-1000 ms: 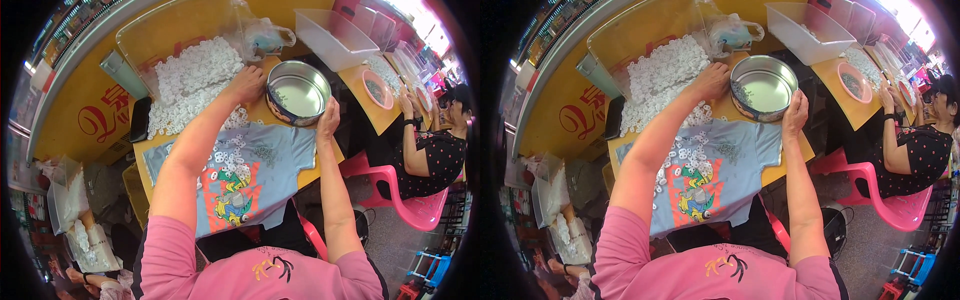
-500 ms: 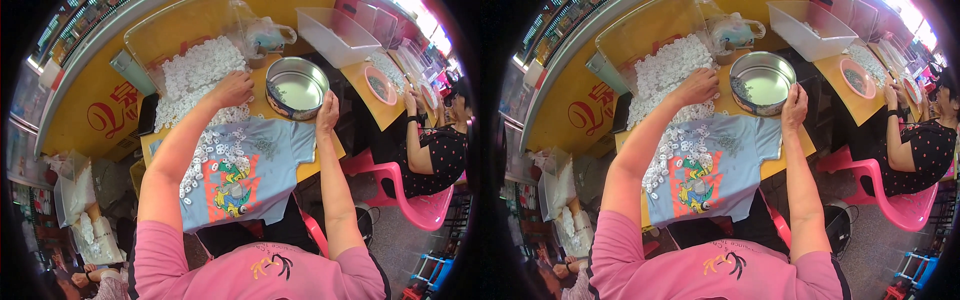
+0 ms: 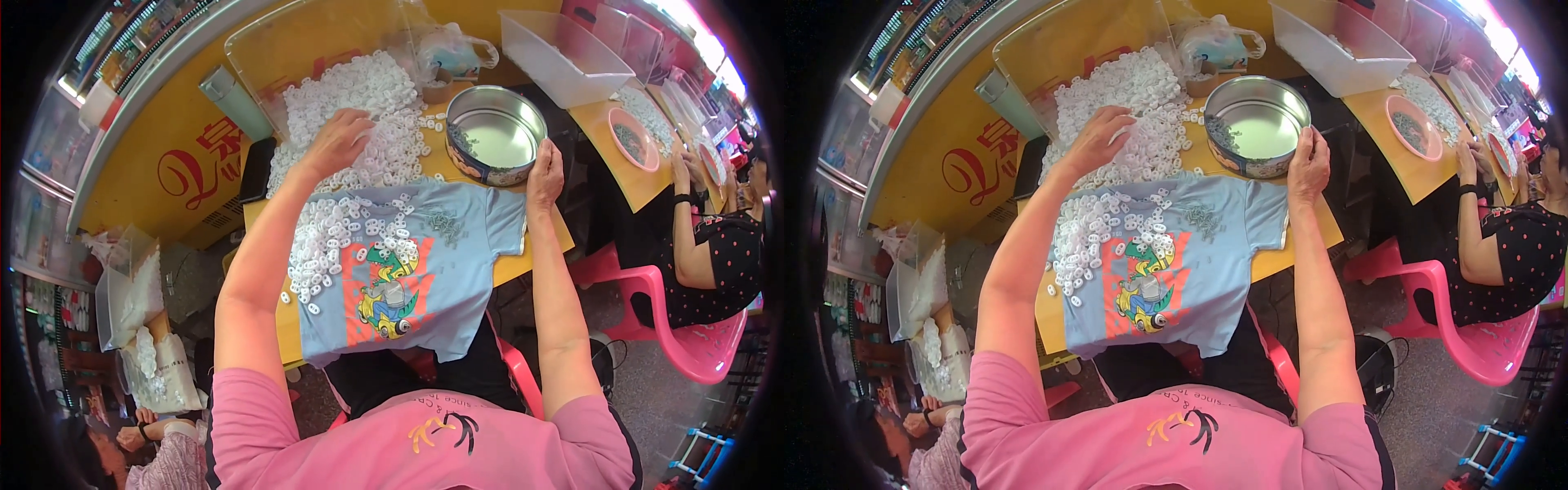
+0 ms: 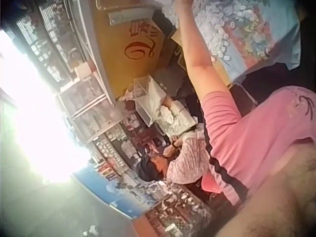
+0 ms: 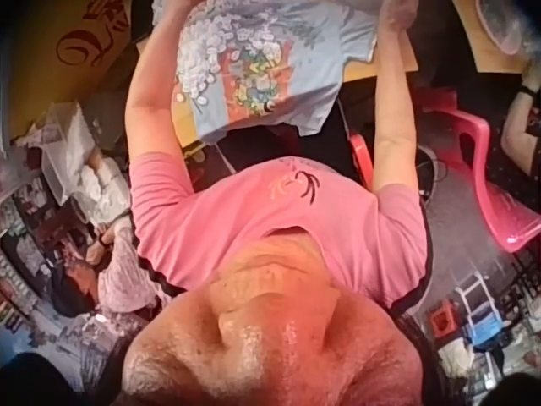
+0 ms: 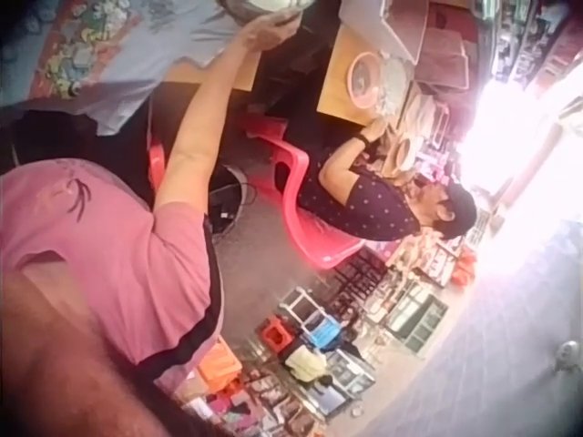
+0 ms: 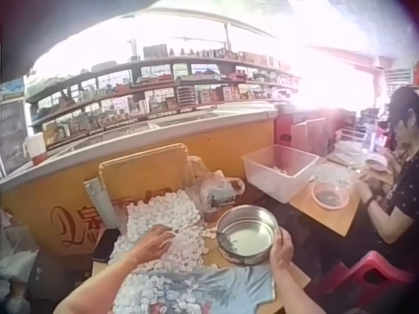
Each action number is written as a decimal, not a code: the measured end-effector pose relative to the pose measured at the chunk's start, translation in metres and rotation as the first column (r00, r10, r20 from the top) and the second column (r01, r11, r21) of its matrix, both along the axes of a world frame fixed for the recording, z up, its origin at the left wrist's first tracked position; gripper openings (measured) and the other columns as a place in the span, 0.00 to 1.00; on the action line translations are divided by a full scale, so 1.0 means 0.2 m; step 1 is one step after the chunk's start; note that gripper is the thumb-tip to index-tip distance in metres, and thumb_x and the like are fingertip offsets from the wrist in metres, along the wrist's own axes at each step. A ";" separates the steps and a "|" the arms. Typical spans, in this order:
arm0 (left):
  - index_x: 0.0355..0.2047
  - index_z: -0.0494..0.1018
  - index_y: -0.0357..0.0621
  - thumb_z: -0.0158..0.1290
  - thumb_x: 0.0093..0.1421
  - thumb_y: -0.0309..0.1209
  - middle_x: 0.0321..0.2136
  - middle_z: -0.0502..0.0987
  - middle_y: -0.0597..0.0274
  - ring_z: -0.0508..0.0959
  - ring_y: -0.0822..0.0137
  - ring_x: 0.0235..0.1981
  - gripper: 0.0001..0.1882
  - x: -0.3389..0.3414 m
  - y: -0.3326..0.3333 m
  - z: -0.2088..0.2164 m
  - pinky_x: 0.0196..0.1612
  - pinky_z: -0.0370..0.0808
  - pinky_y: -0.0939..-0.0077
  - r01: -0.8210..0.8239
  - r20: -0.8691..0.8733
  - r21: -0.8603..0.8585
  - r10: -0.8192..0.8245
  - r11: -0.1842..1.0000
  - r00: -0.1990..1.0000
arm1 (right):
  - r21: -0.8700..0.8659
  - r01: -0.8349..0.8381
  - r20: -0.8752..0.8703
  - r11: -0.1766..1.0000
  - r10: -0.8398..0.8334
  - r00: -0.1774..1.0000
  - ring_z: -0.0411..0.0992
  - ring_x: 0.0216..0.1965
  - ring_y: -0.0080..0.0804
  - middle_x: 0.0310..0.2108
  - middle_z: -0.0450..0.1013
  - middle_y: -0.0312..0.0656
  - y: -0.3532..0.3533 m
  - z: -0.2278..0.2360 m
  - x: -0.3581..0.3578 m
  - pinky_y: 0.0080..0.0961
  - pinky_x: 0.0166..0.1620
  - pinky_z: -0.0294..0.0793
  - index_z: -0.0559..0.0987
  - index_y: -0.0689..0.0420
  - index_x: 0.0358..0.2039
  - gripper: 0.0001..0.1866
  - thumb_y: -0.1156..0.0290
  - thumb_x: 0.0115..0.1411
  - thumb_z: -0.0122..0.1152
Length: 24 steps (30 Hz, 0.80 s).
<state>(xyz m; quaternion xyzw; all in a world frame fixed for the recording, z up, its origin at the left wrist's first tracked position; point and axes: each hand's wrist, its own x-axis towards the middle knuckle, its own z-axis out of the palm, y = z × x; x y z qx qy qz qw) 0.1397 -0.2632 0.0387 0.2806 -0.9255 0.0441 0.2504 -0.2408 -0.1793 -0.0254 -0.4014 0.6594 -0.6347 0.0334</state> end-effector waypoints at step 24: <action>0.59 0.64 0.46 0.57 0.55 0.26 0.62 0.60 0.52 0.56 0.49 0.64 0.30 0.63 1.25 0.19 0.65 0.52 0.54 -0.685 0.107 0.066 0.678 0.725 0.727 | -0.126 -0.132 0.289 0.983 0.164 0.943 0.74 0.43 0.31 0.40 0.79 0.42 0.02 0.03 -0.02 0.25 0.49 0.69 0.81 0.64 0.42 0.29 0.49 0.68 0.45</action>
